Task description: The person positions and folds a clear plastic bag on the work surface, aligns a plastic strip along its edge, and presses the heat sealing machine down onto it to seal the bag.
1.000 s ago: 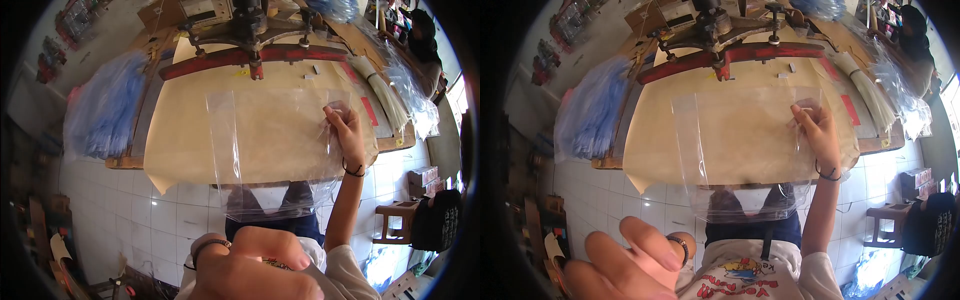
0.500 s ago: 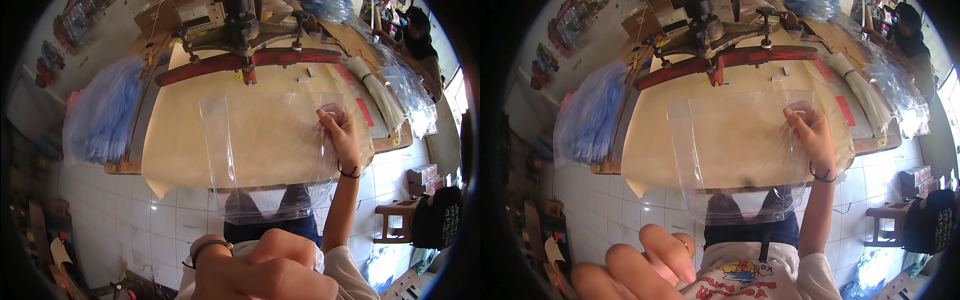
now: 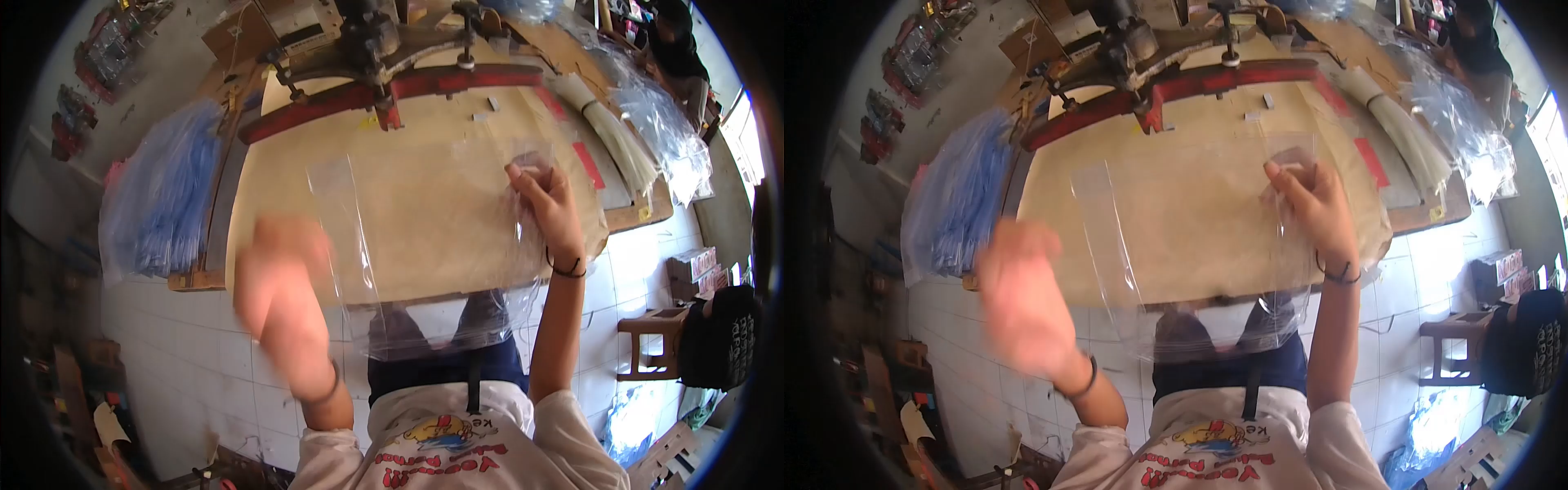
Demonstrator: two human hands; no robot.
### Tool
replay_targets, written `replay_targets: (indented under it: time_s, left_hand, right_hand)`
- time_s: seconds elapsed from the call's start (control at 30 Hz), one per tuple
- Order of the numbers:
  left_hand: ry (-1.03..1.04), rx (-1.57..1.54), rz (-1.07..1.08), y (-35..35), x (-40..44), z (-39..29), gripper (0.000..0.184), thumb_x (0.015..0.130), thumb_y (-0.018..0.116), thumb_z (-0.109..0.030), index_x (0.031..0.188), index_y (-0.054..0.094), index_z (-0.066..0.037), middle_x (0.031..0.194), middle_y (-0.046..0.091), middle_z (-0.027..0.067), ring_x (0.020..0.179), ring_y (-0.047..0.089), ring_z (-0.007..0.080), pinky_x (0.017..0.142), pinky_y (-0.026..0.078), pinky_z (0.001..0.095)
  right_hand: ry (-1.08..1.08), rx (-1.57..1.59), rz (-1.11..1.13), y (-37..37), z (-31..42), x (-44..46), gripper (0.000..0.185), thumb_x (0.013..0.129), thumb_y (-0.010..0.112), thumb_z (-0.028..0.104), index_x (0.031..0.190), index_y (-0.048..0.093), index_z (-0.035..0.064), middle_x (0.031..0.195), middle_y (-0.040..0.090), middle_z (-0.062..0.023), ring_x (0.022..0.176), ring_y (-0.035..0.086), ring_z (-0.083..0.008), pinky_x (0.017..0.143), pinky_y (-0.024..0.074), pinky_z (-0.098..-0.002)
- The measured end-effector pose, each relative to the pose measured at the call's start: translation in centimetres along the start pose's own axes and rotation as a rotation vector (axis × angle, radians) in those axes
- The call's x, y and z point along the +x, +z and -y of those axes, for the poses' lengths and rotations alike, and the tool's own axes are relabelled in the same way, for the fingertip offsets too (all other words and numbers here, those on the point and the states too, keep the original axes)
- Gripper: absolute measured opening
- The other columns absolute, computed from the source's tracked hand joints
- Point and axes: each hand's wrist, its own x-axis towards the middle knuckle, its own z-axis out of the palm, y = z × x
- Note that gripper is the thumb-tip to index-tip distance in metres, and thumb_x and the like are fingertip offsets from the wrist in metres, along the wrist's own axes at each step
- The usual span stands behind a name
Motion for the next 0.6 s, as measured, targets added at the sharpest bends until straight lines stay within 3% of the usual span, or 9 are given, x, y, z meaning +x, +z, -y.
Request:
replay_targets:
  time_s: [0.03, 0.07, 0.17, 0.23, 0.33, 0.43, 0.47, 0.57, 0.6]
  left_hand:
    - [-0.07, 0.238, -0.101, -0.4, 1.4, 2.6, 0.059, 0.099, 0.055, -0.055, 0.127, 0.057, -0.003, 0.112, 0.059, 0.0143, 0.103, 0.053, 0.0261, 0.085, 0.045, 0.0402]
    - [-0.17, 0.537, -0.142, -0.6, 2.9, 4.7, 0.065, 0.098, 0.064, -0.051, 0.135, 0.054, 0.001, 0.117, 0.06, 0.0163, 0.104, 0.057, 0.0251, 0.087, 0.047, 0.0367]
    - [-0.491, 0.173, -0.041, -2.5, 3.4, 11.3, 0.06, 0.095, 0.075, -0.032, 0.136, 0.054, 0.007, 0.116, 0.066, 0.0171, 0.099, 0.065, 0.0206, 0.085, 0.051, 0.0333]
    - [-0.787, -0.309, 0.159, -2.7, 3.9, 11.2, 0.052, 0.097, 0.073, -0.03, 0.131, 0.059, 0.007, 0.113, 0.069, 0.0167, 0.094, 0.068, 0.0179, 0.082, 0.054, 0.0324]
    - [-0.726, -0.235, 0.143, -2.0, 3.4, 12.3, 0.038, 0.099, 0.07, -0.027, 0.118, 0.066, 0.006, 0.098, 0.072, 0.0111, 0.079, 0.068, 0.0153, 0.071, 0.055, 0.0286]
    - [-0.636, -0.139, 0.021, -0.7, 2.7, 11.7, 0.031, 0.1, 0.07, -0.026, 0.108, 0.071, 0.004, 0.099, 0.071, 0.0081, 0.078, 0.066, 0.0147, 0.07, 0.053, 0.0279]
    - [-0.573, -0.022, 0.056, -1.0, 2.2, 12.5, 0.03, 0.1, 0.071, -0.025, 0.108, 0.071, 0.005, 0.096, 0.071, 0.0062, 0.079, 0.065, 0.0119, 0.063, 0.05, 0.0239]
    - [-0.406, 0.138, 0.051, -1.0, 1.7, 12.4, 0.032, 0.099, 0.071, -0.027, 0.104, 0.071, 0.004, 0.09, 0.07, 0.0034, 0.08, 0.063, 0.0095, 0.06, 0.047, 0.0221]
    - [-0.46, 0.166, 0.046, -0.9, 1.7, 12.1, 0.031, 0.1, 0.071, -0.026, 0.104, 0.071, 0.005, 0.089, 0.071, 0.004, 0.08, 0.064, 0.0096, 0.062, 0.048, 0.023]
  right_hand:
    - [0.01, 0.01, -0.002, 0.2, -0.1, -0.6, 0.025, 0.1, 0.069, 0.028, 0.101, 0.068, 0.0025, 0.072, 0.07, -0.0014, 0.055, 0.05, -0.0018, 0.052, 0.0363, -0.0213]
    - [0.021, 0.021, 0.001, 0.4, -0.4, -1.1, 0.025, 0.1, 0.068, 0.027, 0.101, 0.068, 0.0024, 0.072, 0.07, -0.0015, 0.055, 0.05, -0.002, 0.052, 0.0363, -0.0213]
    - [-0.02, 0.046, 0.018, 0.0, -0.1, -0.2, 0.024, 0.1, 0.068, 0.026, 0.101, 0.068, 0.0021, 0.072, 0.071, -0.002, 0.056, 0.051, -0.0025, 0.052, 0.0364, -0.0213]
    - [-0.006, 0.066, 0.008, 0.0, -0.8, -0.5, 0.024, 0.1, 0.068, 0.025, 0.101, 0.068, 0.0017, 0.074, 0.071, -0.0026, 0.056, 0.051, -0.0027, 0.053, 0.0366, -0.0213]
    - [-0.017, 0.039, 0.022, -0.2, -0.8, -0.6, 0.027, 0.1, 0.069, 0.026, 0.101, 0.069, -0.0002, 0.078, 0.074, -0.0046, 0.06, 0.054, -0.0038, 0.058, 0.0417, -0.0201]
    - [-0.041, 0.037, -0.076, 0.8, -0.1, -0.4, 0.029, 0.1, 0.069, 0.028, 0.102, 0.069, -0.0012, 0.082, 0.074, -0.0058, 0.062, 0.056, -0.005, 0.061, 0.0449, -0.0208]
    - [-0.049, 0.049, -0.123, 1.2, 0.0, -0.5, 0.03, 0.1, 0.069, 0.028, 0.102, 0.069, -0.0015, 0.084, 0.074, -0.0061, 0.062, 0.057, -0.0055, 0.062, 0.0459, -0.0212]
    - [-0.007, -0.041, -0.078, 0.6, -0.3, -0.4, 0.032, 0.1, 0.069, 0.03, 0.102, 0.069, -0.0018, 0.086, 0.074, -0.0064, 0.063, 0.058, -0.0065, 0.061, 0.0467, -0.0231]
    - [-0.003, -0.015, -0.074, 0.6, -0.5, -0.4, 0.032, 0.1, 0.069, 0.03, 0.102, 0.069, -0.0019, 0.085, 0.074, -0.0061, 0.063, 0.057, -0.0064, 0.061, 0.0465, -0.0232]
